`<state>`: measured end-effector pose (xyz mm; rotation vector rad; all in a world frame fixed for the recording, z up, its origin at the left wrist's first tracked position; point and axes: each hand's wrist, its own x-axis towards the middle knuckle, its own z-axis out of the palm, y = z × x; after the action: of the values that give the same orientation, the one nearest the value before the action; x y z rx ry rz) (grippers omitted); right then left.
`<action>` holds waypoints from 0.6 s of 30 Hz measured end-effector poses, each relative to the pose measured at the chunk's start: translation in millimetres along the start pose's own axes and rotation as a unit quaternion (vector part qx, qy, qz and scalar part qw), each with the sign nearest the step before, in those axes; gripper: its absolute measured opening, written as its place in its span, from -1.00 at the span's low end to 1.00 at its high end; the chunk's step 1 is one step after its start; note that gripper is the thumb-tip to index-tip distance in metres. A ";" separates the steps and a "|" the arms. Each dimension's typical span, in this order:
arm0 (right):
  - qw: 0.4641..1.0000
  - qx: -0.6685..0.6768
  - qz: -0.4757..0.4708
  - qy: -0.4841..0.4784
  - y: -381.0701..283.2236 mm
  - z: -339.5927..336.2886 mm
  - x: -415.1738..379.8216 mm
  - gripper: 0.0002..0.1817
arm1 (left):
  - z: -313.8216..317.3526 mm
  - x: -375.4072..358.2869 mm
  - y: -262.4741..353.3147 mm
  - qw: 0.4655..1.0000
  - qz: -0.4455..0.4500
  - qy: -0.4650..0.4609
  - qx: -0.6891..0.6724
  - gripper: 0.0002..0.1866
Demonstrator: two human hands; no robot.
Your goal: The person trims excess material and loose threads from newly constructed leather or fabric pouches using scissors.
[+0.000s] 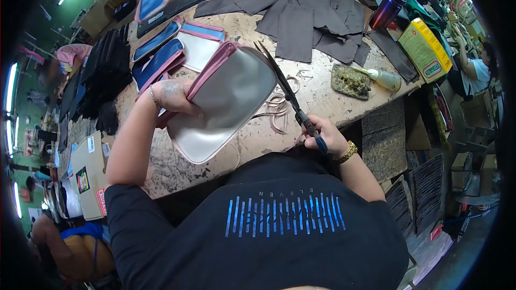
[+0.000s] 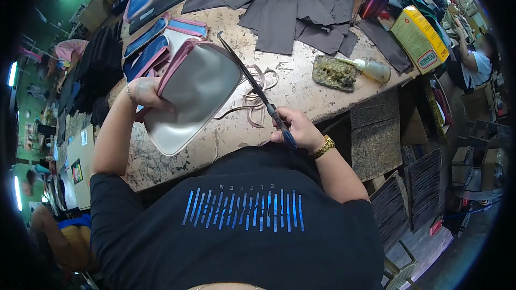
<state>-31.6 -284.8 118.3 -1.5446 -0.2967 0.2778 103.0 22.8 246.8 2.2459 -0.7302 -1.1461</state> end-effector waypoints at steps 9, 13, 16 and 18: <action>0.999 -0.025 0.022 0.027 8.4 2.9 -3.3 -0.61 | -7.4 12.1 -33.4 0.987 0.012 -0.022 -0.160 -0.46; 0.993 -0.110 0.021 0.043 8.8 9.0 -7.1 -0.78 | -6.0 12.9 -29.8 0.986 0.034 -0.009 -0.161 -0.44; 0.992 -0.115 0.011 0.054 19.1 10.3 -10.2 -0.83 | -7.7 13.0 -27.6 0.986 0.019 -0.022 -0.163 -0.42; 0.993 -0.097 0.037 0.052 22.0 14.2 -14.6 -0.84 | -8.5 11.5 -25.5 0.991 0.038 -0.036 -0.119 -0.42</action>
<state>-50.1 -276.6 96.2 -1.7576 -0.1887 0.2317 121.7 35.4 228.0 1.9722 -0.6625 -1.2148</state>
